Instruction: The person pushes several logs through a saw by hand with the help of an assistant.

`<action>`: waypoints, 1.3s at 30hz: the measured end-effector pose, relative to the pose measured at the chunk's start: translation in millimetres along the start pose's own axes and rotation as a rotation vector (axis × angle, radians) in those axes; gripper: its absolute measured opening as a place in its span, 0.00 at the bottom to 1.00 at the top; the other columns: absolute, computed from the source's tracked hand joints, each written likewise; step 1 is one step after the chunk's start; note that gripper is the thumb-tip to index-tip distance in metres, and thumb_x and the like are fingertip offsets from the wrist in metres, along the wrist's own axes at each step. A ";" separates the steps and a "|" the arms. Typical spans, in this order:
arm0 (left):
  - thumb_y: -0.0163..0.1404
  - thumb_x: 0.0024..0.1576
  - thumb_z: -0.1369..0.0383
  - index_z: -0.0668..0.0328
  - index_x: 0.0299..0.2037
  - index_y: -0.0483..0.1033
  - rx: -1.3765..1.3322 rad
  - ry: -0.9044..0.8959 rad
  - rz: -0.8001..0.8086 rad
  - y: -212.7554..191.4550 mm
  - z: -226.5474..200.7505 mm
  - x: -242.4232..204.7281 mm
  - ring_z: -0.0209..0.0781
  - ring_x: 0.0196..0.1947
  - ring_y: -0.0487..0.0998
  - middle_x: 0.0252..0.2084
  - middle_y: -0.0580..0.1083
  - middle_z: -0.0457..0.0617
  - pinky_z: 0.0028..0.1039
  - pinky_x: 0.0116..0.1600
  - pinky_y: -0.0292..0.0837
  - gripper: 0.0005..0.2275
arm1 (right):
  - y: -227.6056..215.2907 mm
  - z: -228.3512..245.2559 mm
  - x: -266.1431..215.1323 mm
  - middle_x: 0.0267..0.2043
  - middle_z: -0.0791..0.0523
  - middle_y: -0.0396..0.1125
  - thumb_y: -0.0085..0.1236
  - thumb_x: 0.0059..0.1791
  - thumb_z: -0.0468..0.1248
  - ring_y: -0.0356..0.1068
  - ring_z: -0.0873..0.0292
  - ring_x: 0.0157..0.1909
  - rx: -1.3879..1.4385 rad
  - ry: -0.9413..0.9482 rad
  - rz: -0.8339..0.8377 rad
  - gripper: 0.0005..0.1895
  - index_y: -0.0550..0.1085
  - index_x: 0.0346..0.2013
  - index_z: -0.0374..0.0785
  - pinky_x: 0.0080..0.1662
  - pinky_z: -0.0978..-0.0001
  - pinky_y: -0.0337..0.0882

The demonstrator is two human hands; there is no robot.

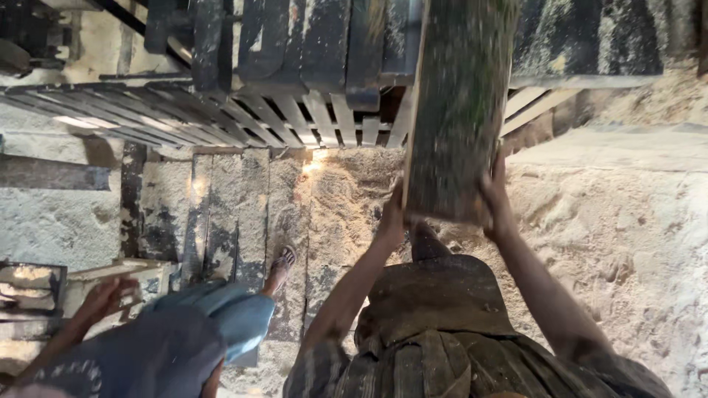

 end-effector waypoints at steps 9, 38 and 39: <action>0.42 0.70 0.45 0.78 0.48 0.79 0.518 -0.108 -0.346 -144.6 207.2 -152.6 0.45 0.36 0.77 0.37 0.78 0.62 0.38 0.46 0.73 0.31 | -31.6 -193.3 -194.9 0.76 0.48 0.51 0.25 0.50 0.73 0.52 0.47 0.74 0.119 0.304 0.103 0.52 0.50 0.77 0.39 0.69 0.50 0.57; 0.42 0.66 0.60 0.75 0.57 0.76 0.036 0.067 0.032 -108.2 50.3 -165.1 0.42 0.40 0.80 0.45 0.80 0.57 0.30 0.47 0.77 0.21 | -14.7 -190.6 -140.3 0.65 0.37 0.62 0.23 0.46 0.76 0.64 0.38 0.62 -0.003 0.531 0.112 0.58 0.60 0.68 0.30 0.57 0.41 0.69; 0.42 0.66 0.60 0.75 0.57 0.76 0.038 0.063 0.038 -109.7 48.1 -157.1 0.42 0.40 0.80 0.45 0.80 0.57 0.30 0.47 0.77 0.21 | -12.2 -183.1 -136.2 0.66 0.39 0.62 0.21 0.45 0.77 0.64 0.40 0.63 -0.016 0.521 0.125 0.58 0.59 0.69 0.32 0.59 0.44 0.68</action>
Point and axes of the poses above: each hand's wrist, its own x-axis towards the middle knuckle, its own y-axis out of the palm, z = x × y, the point moved 3 cm from there along x, towards the middle knuckle
